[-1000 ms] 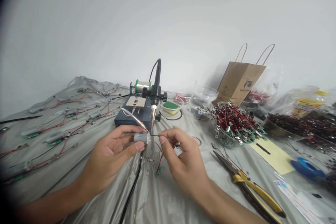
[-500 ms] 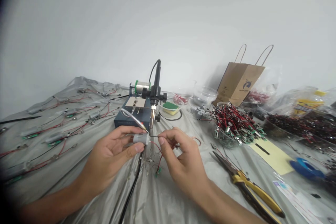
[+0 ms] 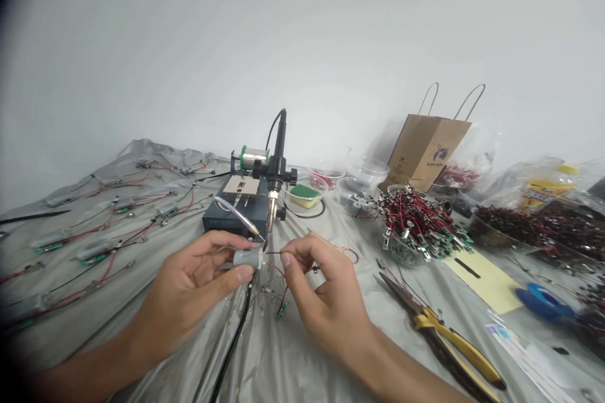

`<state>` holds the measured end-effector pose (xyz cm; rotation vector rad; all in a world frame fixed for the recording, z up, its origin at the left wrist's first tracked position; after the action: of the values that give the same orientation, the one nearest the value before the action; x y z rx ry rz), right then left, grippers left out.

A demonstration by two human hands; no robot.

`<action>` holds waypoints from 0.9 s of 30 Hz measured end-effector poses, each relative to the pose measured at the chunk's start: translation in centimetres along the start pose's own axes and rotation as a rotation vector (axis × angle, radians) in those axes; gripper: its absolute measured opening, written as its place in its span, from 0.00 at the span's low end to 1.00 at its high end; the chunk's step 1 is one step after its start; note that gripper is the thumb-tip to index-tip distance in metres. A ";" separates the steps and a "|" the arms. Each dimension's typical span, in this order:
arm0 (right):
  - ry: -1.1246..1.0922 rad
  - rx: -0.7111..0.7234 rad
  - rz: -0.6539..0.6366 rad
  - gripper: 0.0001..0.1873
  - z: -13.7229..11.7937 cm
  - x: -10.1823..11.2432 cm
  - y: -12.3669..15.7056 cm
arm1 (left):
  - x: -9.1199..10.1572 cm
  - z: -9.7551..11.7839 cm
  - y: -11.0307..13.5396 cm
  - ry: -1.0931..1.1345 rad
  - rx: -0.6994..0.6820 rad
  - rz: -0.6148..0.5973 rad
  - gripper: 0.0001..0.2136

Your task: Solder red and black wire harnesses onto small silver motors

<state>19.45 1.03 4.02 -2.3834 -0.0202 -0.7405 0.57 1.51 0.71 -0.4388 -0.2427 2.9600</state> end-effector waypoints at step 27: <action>-0.581 -0.536 -0.154 0.23 -1.5 0.5 10.3 | -0.8 7.4 2.7 0.097 -0.268 -0.121 0.09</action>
<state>21.07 -8.15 -0.66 -3.0631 -0.2813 -0.0877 -1.18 -2.32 7.42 -0.5755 -0.6357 2.7867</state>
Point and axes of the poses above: each hand's wrist, its own y-axis away from the middle knuckle, its own x-axis out of the back of the hand, z = x × y, the point moved 3 cm from there along -y, towards the middle knuckle, and after that the axes turned 4 degrees about y, right-handed, at the moved point
